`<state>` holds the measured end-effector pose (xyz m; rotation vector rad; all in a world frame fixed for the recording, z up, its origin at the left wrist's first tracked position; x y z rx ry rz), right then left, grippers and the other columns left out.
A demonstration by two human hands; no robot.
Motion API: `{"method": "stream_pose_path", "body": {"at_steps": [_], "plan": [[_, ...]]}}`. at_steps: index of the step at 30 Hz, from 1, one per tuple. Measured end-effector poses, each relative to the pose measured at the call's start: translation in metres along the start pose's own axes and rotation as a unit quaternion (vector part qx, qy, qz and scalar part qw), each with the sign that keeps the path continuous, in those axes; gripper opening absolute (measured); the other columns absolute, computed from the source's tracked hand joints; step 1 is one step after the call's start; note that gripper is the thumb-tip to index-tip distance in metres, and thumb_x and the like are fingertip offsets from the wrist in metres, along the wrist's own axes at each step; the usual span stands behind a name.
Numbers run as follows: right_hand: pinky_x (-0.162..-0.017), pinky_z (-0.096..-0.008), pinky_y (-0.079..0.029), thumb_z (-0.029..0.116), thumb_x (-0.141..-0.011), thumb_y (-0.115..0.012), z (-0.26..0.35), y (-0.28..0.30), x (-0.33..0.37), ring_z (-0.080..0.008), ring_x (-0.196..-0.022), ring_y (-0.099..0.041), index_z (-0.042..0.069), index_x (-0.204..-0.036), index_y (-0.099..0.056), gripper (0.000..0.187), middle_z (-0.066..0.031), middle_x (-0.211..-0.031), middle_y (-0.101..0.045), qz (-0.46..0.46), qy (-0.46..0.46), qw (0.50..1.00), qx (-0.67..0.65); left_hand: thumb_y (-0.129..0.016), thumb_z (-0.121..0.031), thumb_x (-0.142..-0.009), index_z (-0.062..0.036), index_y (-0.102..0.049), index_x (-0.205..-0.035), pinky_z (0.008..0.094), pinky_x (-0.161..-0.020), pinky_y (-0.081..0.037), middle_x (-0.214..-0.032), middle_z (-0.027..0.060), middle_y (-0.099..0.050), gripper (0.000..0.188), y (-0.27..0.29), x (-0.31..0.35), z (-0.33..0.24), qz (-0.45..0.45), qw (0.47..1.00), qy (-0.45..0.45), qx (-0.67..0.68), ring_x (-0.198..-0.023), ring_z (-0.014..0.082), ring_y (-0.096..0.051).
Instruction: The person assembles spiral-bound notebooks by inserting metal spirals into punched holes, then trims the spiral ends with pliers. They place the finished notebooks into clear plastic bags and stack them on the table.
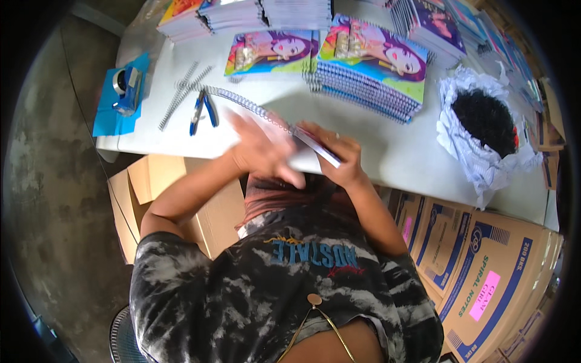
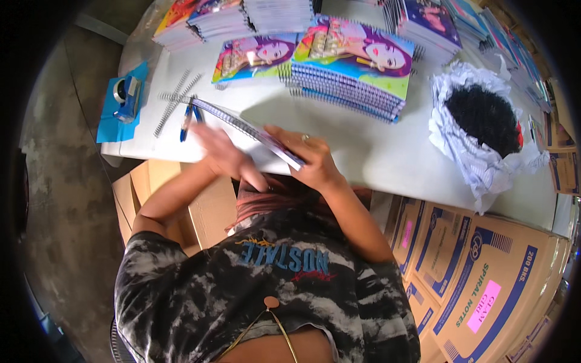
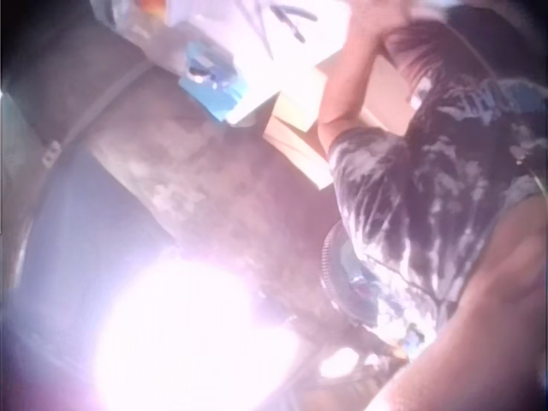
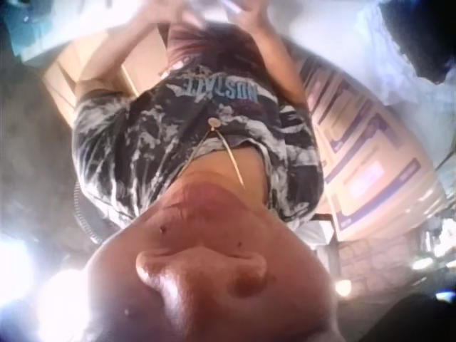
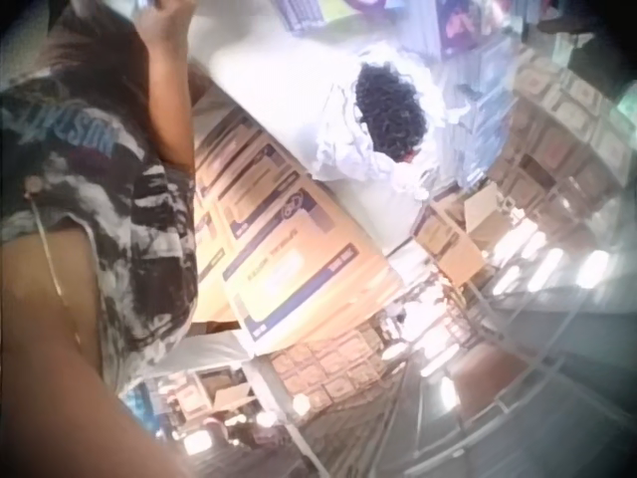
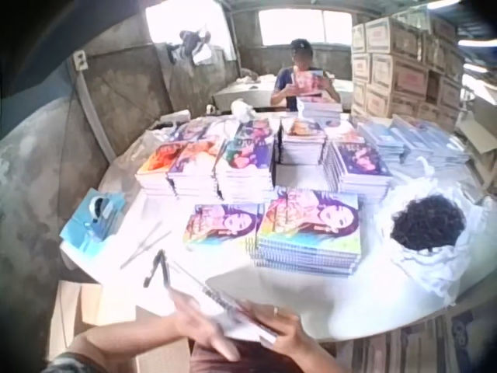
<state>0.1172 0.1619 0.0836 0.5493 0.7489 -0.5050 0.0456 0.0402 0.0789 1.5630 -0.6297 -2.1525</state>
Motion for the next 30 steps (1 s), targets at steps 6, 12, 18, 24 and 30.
{"method": "stream_pose_path", "body": {"at_steps": [6,12,18,24,30], "plan": [[-0.072,-0.0331,-0.053,-0.004,-0.068,-0.064,-0.006,-0.005,-0.001,-0.0263,-0.090,-0.065,0.002,-0.114,-0.059,0.046,-0.0133,-0.106,-0.064,-0.002,0.007,1.000,-0.024,-0.035,-0.083,-0.068,0.0114,-0.021,-0.135,0.0619,-0.100,-0.013,-0.129,0.0414,-0.025,0.116,-0.022,0.021,-0.026,0.046,0.994,0.046,0.091,-0.123,0.0562,-0.020],[-0.074,-0.0333,-0.053,-0.001,-0.069,-0.065,0.002,-0.016,-0.005,-0.0268,-0.088,-0.065,0.004,-0.114,-0.060,0.045,-0.0137,-0.105,-0.064,0.013,0.007,0.999,-0.037,-0.047,-0.078,-0.067,0.0044,-0.035,-0.130,0.0603,-0.092,-0.028,-0.126,0.0312,-0.037,0.105,-0.017,0.022,-0.032,0.029,0.994,0.047,0.091,-0.118,0.0505,-0.031],[-0.070,-0.0331,-0.053,0.010,-0.071,-0.071,0.005,-0.016,-0.008,-0.0260,-0.084,-0.066,0.006,-0.113,-0.060,0.044,-0.0118,-0.102,-0.065,0.011,-0.016,1.000,-0.025,-0.052,-0.073,-0.068,-0.0043,-0.035,-0.133,0.0599,-0.087,-0.036,-0.129,0.0192,-0.040,0.096,-0.002,-0.009,-0.037,-0.022,0.995,0.021,0.098,-0.119,0.0421,-0.037],[-0.085,-0.0306,-0.049,0.011,-0.078,-0.067,-0.007,-0.016,-0.012,-0.0251,-0.103,-0.060,-0.001,-0.122,-0.053,0.047,-0.0177,-0.120,-0.056,-0.001,-0.055,0.995,-0.083,-0.047,-0.067,-0.078,0.0004,-0.011,-0.142,0.0674,-0.097,-0.013,-0.143,0.0336,-0.006,0.100,-0.015,0.011,-0.040,0.059,0.979,0.138,0.137,-0.128,0.0579,-0.012],[-0.108,-0.0507,-0.006,0.056,-0.079,-0.054,0.074,-0.002,-0.075,-0.0378,-0.131,-0.028,0.001,-0.129,-0.042,0.076,-0.0169,-0.128,-0.046,0.014,0.101,0.994,-0.033,-0.050,-0.022,-0.091,0.0073,-0.040,-0.129,0.0398,-0.100,-0.034,-0.124,0.0309,-0.046,0.049,0.083,-0.088,0.024,0.081,0.848,0.394,0.344,-0.119,0.0341,-0.047]]}}
Point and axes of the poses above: each hand's wrist, its own x-axis away from the middle knuckle, its own y-axis out of the back of the hand, z = x × y, the point moved 7 cm from there along -x, towards the middle knuckle
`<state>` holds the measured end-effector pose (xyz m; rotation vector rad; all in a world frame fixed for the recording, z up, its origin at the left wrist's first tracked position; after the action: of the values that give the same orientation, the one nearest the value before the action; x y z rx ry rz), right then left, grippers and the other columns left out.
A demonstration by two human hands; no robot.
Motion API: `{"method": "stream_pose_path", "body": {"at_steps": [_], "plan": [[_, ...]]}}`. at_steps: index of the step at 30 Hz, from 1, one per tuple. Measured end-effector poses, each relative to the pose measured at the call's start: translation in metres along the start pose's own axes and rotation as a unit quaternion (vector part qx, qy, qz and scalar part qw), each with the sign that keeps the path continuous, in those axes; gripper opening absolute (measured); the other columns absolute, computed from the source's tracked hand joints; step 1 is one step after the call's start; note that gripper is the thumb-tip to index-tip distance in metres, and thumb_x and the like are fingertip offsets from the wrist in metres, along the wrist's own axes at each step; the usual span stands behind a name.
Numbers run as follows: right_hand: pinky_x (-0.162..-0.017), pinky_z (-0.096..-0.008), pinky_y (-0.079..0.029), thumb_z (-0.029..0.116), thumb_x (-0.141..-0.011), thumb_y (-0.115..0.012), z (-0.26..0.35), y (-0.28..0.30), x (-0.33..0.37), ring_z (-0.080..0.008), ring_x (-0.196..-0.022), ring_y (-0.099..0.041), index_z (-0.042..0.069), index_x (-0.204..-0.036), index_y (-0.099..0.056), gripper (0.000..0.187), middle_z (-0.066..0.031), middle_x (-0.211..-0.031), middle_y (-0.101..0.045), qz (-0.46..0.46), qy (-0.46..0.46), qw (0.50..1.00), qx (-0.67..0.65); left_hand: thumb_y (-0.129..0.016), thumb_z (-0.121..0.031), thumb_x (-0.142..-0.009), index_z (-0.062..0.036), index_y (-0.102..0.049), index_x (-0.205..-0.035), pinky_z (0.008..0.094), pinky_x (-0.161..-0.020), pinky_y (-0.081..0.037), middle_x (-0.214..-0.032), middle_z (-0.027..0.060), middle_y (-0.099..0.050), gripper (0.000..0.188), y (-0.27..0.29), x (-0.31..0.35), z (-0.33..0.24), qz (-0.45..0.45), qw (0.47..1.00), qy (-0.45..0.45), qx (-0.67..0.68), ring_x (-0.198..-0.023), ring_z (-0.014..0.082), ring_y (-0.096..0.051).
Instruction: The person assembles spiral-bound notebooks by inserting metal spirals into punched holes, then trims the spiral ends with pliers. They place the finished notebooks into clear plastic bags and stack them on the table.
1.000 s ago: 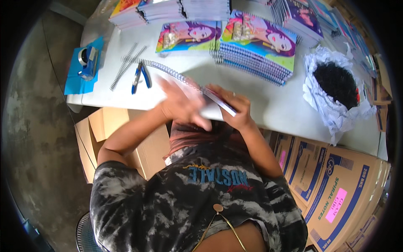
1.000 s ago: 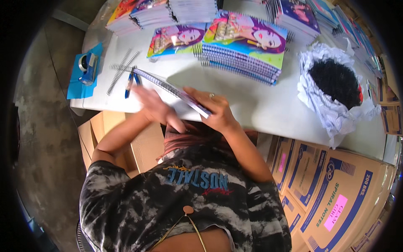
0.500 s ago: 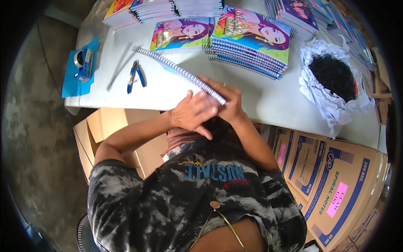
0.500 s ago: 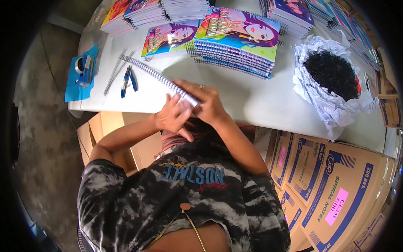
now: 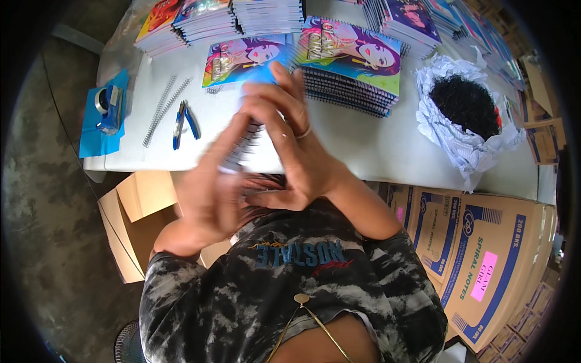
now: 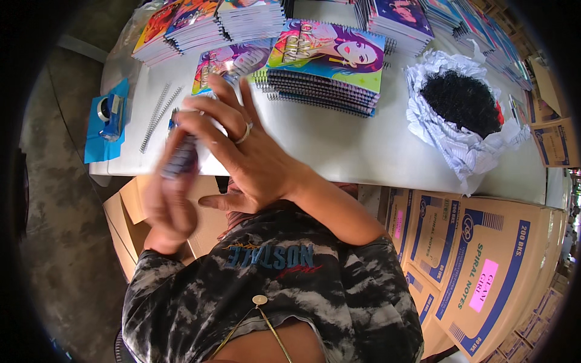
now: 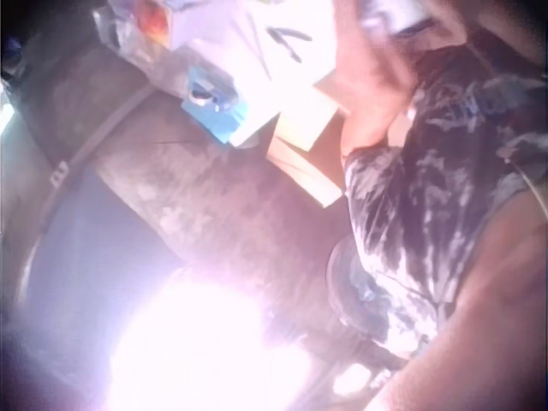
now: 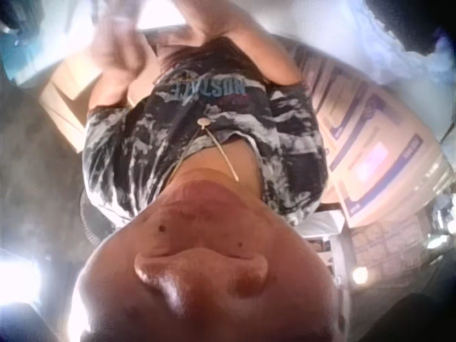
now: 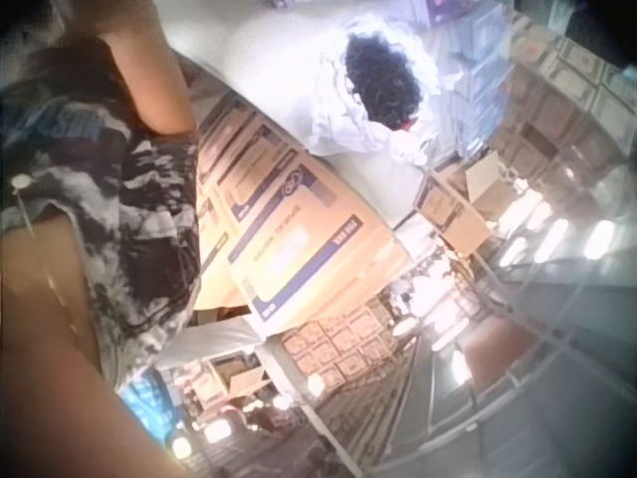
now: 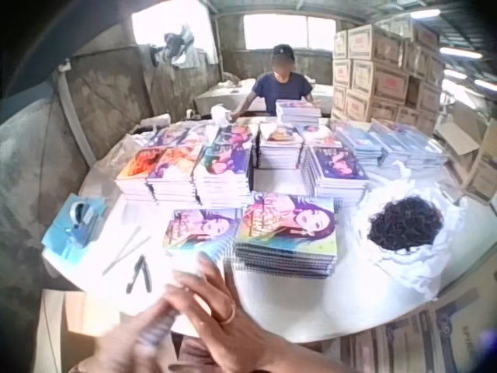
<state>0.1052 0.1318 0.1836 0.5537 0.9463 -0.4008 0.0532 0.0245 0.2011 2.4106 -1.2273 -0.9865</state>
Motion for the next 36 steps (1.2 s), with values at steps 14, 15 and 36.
{"method": "stream_pose_path", "body": {"at_steps": [14,15,36], "plan": [[-0.062,-0.0234,-0.048,-0.008,-0.062,-0.074,-0.068,0.008,0.021,-0.0105,-0.068,-0.060,-0.001,-0.076,-0.060,0.021,-0.0058,-0.073,-0.060,-0.050,-0.406,0.905,-0.115,-0.062,-0.002,-0.079,-0.0021,-0.061,-0.089,0.0186,-0.064,-0.042,-0.082,-0.0011,-0.057,0.011,-0.008,-0.044,0.096,0.055,0.936,0.137,0.320,-0.072,0.0034,-0.051],[-0.061,-0.0236,-0.048,-0.008,-0.061,-0.074,-0.061,0.007,0.017,-0.0102,-0.067,-0.058,-0.001,-0.077,-0.060,0.022,-0.0049,-0.074,-0.058,-0.062,-0.353,0.931,-0.075,-0.061,-0.002,-0.078,-0.0028,-0.060,-0.087,0.0180,-0.061,-0.040,-0.082,-0.0016,-0.055,0.008,-0.008,-0.046,0.096,0.066,0.943,0.118,0.303,-0.070,0.0032,-0.049],[-0.095,-0.0402,-0.032,0.014,-0.083,-0.060,-0.145,0.159,0.112,-0.0283,-0.103,-0.047,-0.004,-0.106,-0.043,0.034,-0.0181,-0.109,-0.047,-0.444,-0.269,0.804,0.291,-0.071,-0.040,-0.071,-0.0168,-0.060,-0.111,0.0430,-0.089,-0.040,-0.115,0.0077,-0.057,0.047,-0.040,-0.237,0.122,-0.207,0.885,-0.095,-0.406,-0.108,0.0301,-0.052]]}}
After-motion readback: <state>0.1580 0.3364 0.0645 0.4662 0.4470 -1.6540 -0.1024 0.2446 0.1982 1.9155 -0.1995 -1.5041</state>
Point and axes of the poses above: each hand's wrist, its own x-axis away from the middle knuckle, its own y-axis out of the back of the hand, z = x × y, the point moved 7 cm from there along -x, towards the middle knuckle
